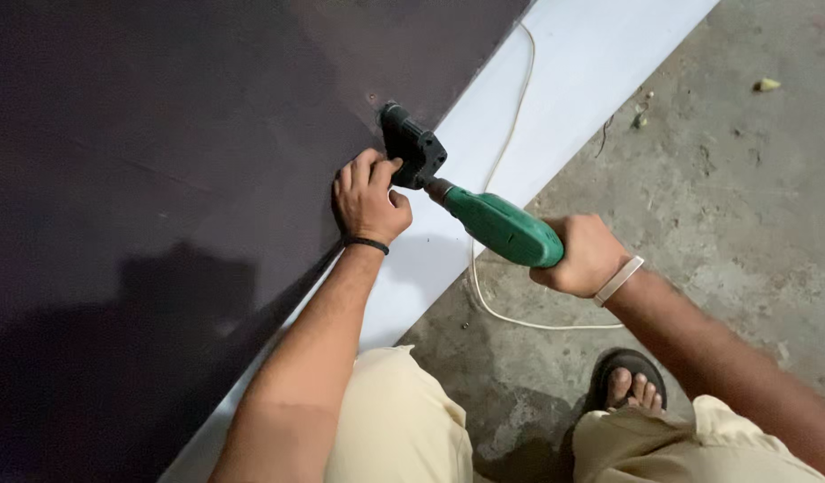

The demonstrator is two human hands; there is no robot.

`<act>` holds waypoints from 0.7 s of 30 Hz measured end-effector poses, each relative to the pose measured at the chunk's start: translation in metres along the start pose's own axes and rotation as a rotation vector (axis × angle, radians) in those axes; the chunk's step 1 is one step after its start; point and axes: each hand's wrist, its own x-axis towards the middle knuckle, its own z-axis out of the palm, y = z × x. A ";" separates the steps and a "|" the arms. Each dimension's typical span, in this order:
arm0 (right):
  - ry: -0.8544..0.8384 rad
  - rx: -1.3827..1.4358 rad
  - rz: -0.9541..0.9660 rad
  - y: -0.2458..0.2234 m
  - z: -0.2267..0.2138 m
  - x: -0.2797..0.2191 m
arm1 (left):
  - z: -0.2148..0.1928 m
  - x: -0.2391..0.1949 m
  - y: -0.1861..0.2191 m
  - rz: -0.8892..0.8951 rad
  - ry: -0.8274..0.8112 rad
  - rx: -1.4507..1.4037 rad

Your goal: The person uses a green electric drill to attach black plastic feet to the underside of a large grey upholstered furniture piece. They position each foot, insert screws, and tighten them with the drill, repeating the process for multiple feet.

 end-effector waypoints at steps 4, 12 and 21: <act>0.003 -0.002 -0.031 0.000 0.008 -0.005 | -0.002 -0.009 0.000 0.001 -0.026 0.021; 0.064 0.104 -0.068 0.028 -0.018 -0.034 | -0.004 -0.003 0.004 -0.080 -0.104 0.015; 0.173 0.111 -0.165 -0.029 -0.169 -0.109 | -0.079 0.012 0.058 -0.483 -0.670 -0.175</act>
